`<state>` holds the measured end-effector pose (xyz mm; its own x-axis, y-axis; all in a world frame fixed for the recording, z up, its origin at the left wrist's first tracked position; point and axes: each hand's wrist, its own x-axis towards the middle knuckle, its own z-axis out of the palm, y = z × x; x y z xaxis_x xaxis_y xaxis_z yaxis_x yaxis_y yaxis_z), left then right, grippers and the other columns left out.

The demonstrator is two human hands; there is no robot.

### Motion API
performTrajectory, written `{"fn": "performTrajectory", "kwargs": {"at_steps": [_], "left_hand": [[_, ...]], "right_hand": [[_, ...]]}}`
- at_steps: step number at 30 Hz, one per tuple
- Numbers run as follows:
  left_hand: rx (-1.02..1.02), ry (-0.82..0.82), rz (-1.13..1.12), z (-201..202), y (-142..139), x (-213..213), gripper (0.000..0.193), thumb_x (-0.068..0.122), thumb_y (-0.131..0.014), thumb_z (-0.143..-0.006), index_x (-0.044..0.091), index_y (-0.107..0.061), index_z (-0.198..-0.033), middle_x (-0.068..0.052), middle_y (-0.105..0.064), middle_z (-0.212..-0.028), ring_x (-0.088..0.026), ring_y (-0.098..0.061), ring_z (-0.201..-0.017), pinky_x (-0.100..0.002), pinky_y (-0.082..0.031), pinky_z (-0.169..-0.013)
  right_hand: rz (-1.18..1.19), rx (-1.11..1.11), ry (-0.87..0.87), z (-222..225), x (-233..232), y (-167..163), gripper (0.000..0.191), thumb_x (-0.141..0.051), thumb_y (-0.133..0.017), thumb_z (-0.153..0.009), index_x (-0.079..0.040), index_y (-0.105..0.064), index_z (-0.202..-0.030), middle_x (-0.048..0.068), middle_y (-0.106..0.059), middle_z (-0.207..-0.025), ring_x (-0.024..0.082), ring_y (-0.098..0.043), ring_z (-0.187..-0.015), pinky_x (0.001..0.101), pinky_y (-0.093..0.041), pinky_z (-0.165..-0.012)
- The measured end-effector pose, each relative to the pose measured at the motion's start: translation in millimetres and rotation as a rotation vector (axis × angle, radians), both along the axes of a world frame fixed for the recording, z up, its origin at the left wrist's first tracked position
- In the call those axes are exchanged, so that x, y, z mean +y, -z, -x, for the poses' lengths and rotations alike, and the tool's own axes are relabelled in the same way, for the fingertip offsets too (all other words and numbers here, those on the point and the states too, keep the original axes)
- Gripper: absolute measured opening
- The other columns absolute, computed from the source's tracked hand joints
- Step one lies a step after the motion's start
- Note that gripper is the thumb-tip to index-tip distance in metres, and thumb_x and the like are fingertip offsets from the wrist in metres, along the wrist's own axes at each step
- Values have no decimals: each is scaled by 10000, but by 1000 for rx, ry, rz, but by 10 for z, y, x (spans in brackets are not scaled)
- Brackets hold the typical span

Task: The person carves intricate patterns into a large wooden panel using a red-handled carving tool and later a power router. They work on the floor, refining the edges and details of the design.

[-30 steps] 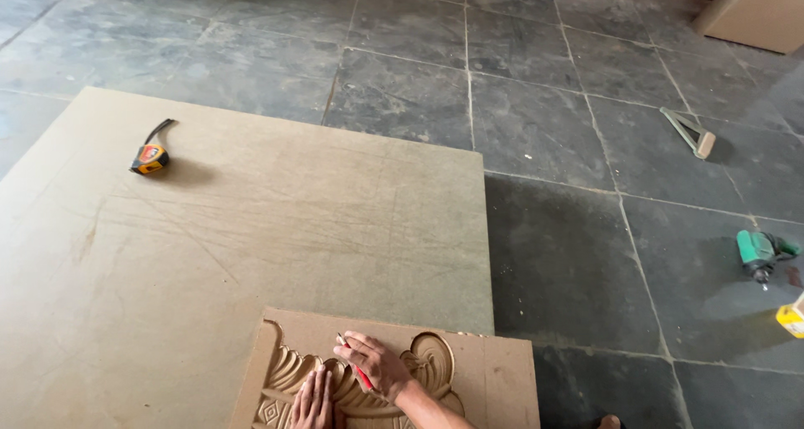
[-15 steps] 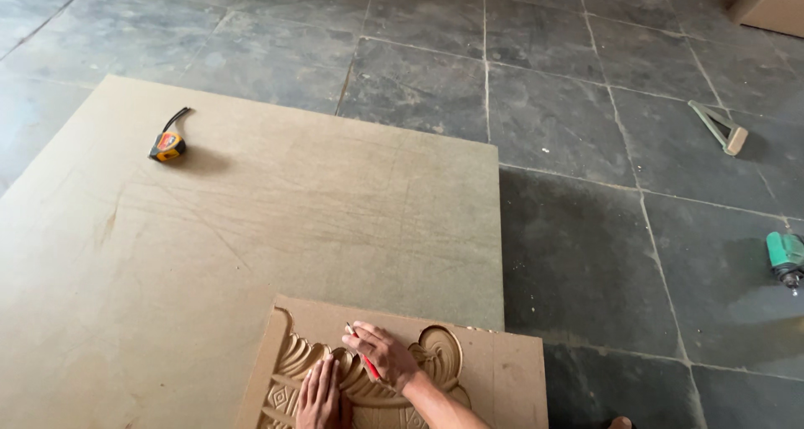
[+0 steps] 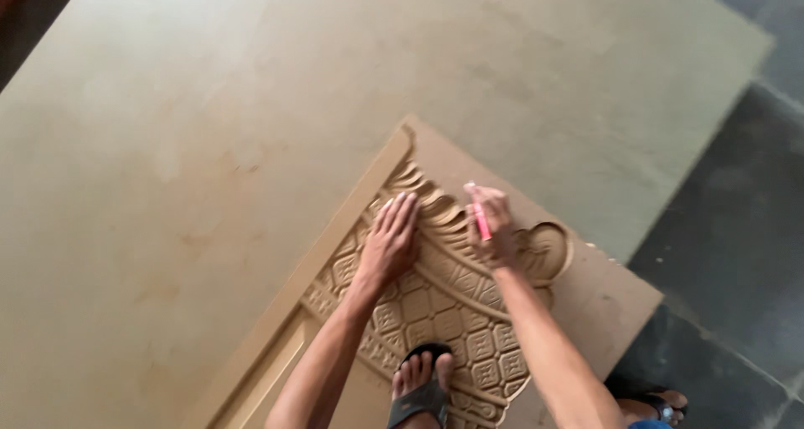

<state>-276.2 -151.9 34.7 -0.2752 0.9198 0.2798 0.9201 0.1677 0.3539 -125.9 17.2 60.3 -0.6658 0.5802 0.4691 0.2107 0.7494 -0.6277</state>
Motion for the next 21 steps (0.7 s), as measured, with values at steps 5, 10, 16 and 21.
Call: {"fn": "performTrajectory", "kwargs": {"at_steps": [5,10,16,21], "left_hand": [[-41,10,6,-33,24,1,576,150,-580,-945,-81,-488,-1465,-220,-461,-1562,-338,-389,-1492,-460,-273,-1262],[-18,50,34,-39,74,-14,553,146,-577,-961,-68,-505,-1466,-196,-461,-1576,-311,-390,-1506,-447,-274,-1279],[-49,72,45,-37,69,-15,590,153,-598,-924,-61,-514,-1468,-186,-459,-1575,-304,-387,-1503,-445,-274,-1270],[-55,71,56,-47,68,-5,596,157,-599,-919,-66,-509,-1464,-197,-456,-1575,-312,-387,-1500,-447,-271,-1266]], "right_hand": [[152,-11,41,52,-198,90,232,-88,-578,-953,-50,-732,-1122,122,-719,-977,277,-689,-928,363,-564,-834],[376,157,146,150,-307,316,140,-85,-636,-950,-5,-683,-1056,108,-719,-932,192,-712,-820,305,-576,-737],[339,158,201,310,-316,372,97,-60,-670,-906,0,-645,-978,107,-694,-894,164,-663,-746,294,-555,-689],[327,86,260,367,-334,393,112,-69,-666,-873,-12,-621,-959,110,-653,-819,211,-629,-657,331,-523,-620]]}}
